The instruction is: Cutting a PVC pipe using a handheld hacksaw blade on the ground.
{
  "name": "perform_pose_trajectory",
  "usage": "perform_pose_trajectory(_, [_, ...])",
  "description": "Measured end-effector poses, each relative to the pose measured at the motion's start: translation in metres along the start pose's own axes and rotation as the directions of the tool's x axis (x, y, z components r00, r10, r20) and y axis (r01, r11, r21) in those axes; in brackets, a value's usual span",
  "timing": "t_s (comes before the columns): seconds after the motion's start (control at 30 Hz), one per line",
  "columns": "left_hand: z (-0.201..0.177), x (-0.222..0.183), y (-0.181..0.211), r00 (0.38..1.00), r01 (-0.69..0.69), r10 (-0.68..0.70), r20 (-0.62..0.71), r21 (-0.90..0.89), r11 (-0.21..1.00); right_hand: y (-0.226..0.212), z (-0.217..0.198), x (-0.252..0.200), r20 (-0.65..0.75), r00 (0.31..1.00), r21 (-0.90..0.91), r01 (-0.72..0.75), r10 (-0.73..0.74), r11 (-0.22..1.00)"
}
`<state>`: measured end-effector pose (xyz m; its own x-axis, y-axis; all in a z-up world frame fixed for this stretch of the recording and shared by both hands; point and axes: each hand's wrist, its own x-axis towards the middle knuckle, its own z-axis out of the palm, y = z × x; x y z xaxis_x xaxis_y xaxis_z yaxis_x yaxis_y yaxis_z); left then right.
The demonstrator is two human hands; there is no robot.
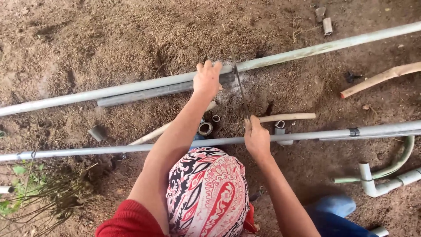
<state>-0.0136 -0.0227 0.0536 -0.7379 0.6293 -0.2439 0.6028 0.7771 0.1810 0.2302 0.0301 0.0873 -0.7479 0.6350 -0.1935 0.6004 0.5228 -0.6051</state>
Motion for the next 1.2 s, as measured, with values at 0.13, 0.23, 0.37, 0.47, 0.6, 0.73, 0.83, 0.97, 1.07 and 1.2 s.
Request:
perform_pose_trajectory(0.13, [0.001,0.0,0.001,1.0,0.007,-0.007,0.003,0.01,1.0,0.004,0.004,-0.002,0.01,1.0,-0.023,0.009,-0.008,1.0])
perform_pose_trajectory(0.23, [0.001,-0.002,0.001,1.0,0.016,-0.015,-0.01,0.004,1.0,0.002,0.006,-0.003,0.007,1.0,-0.043,0.017,-0.017,0.999])
perform_pose_trajectory(0.37, [0.002,-0.002,0.001,1.0,0.008,-0.007,-0.018,0.023,1.0,-0.001,0.004,-0.003,0.019,1.0,-0.037,0.007,-0.006,0.999])
perform_pose_trajectory(0.47, [-0.002,-0.004,0.002,1.0,0.008,-0.007,-0.018,0.038,0.999,0.0,0.005,-0.003,0.02,1.0,-0.041,0.004,-0.003,0.999])
perform_pose_trajectory(0.6, [-0.003,-0.003,0.002,1.0,0.015,-0.015,-0.02,0.001,1.0,0.008,0.009,-0.002,0.014,1.0,-0.049,-0.015,0.016,0.999])
perform_pose_trajectory(0.73, [-0.012,-0.008,0.006,1.0,0.015,-0.014,-0.013,0.021,1.0,0.008,0.012,-0.003,-0.003,1.0,-0.044,-0.022,0.022,0.999])
perform_pose_trajectory(0.83, [-0.006,-0.006,0.004,1.0,0.014,-0.013,-0.008,0.02,1.0,0.007,0.012,-0.005,-0.006,0.998,-0.048,-0.055,0.055,0.997])
perform_pose_trajectory(0.97, [-0.003,-0.004,0.005,1.0,0.009,-0.009,0.002,0.024,1.0,0.007,0.009,-0.008,-0.002,0.999,-0.053,-0.05,0.05,0.997])
perform_pose_trajectory(1.07, [-0.004,-0.005,0.005,1.0,0.01,-0.009,-0.015,0.043,0.999,0.009,0.009,-0.006,-0.009,1.0,-0.061,-0.018,0.018,0.998])
perform_pose_trajectory(1.2, [-0.017,-0.014,0.008,1.0,0.016,-0.016,-0.017,0.032,0.999,0.006,0.007,-0.006,0.0,1.0,-0.092,0.004,-0.004,0.996])
